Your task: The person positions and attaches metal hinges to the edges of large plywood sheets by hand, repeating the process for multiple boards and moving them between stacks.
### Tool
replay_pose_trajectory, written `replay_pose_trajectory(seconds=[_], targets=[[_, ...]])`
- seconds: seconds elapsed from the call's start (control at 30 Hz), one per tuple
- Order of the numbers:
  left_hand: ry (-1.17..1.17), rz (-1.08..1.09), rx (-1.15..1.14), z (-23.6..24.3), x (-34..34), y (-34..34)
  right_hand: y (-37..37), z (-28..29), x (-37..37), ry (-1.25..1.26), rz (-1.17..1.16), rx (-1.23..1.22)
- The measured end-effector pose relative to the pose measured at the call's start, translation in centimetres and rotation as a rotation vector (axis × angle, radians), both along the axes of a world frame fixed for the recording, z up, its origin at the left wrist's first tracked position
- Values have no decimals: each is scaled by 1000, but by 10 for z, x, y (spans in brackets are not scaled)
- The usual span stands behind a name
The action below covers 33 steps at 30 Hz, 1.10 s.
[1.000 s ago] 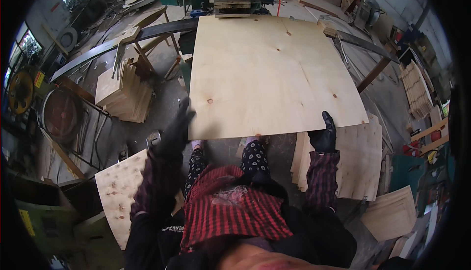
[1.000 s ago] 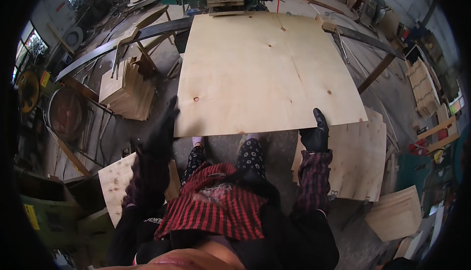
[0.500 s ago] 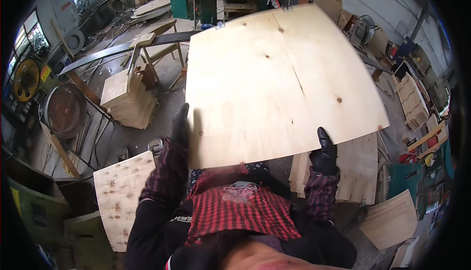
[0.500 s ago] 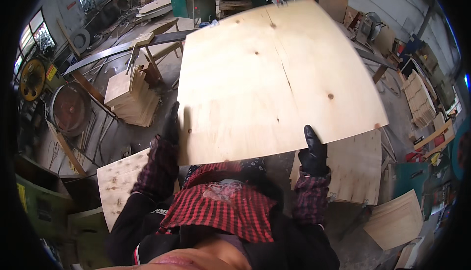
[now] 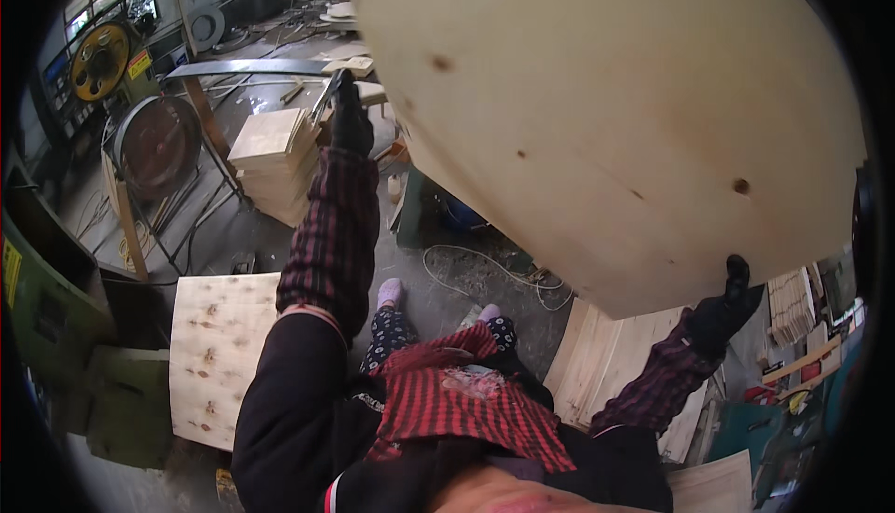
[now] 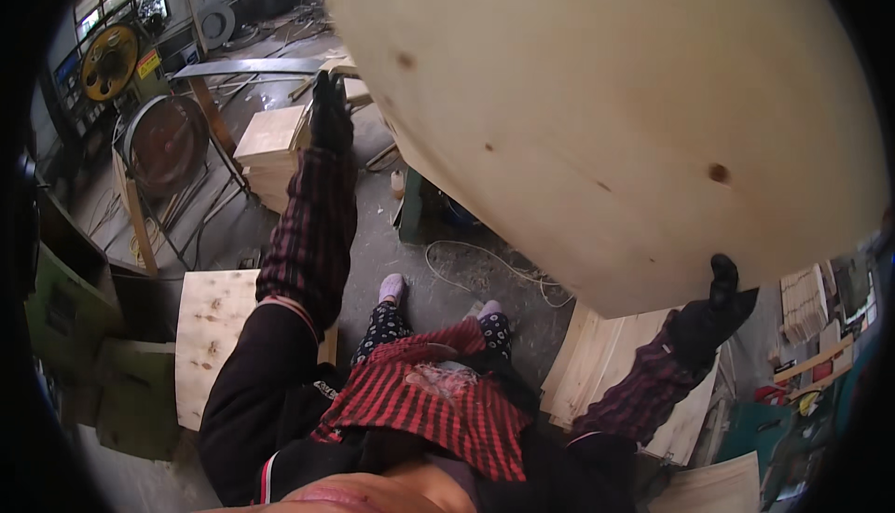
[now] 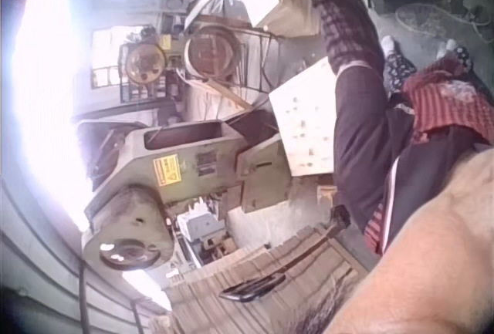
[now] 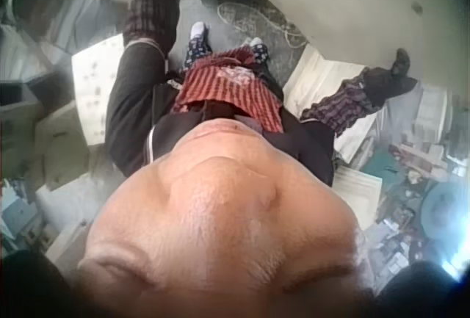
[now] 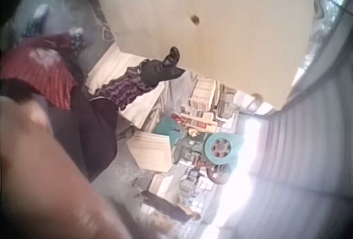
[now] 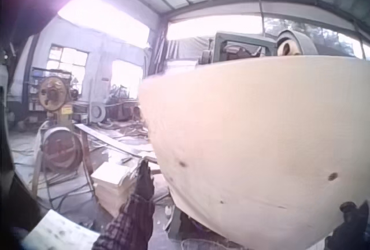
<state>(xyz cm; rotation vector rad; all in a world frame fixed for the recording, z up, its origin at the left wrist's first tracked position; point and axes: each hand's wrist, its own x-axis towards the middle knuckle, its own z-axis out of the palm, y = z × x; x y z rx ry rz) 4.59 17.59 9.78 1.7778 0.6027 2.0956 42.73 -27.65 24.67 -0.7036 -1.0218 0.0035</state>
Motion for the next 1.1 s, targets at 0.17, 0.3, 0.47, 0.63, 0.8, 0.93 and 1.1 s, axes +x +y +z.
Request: replay_pose_trajectory(seconds=[0.17,0.3,0.47,0.63,0.8,0.93,1.1], targets=[[-613,-899,-1063,-112,47,-49,39,66,-42,-543,-658,-525],[-835,-853,-1384,-196,55,-167,160,98,-71,-993,-434,-323],[-953,-1473,-1273,-271,64,-230,339,76,-72,-1099,-399,-252],[-889,-1344,-1454,-208,47,-256,377,-9,-95,-1282,-504,-166],[-768,-1046,-1637,-123,53,-277,232,-101,-84,-1139,-455,-426],[-879,-1175,-1591,-137,35,-281,102,-157,4,-884,-759,-806],[-564,-1117,-1661,-96,54,-282,-27,-207,53,79,-472,-1102]])
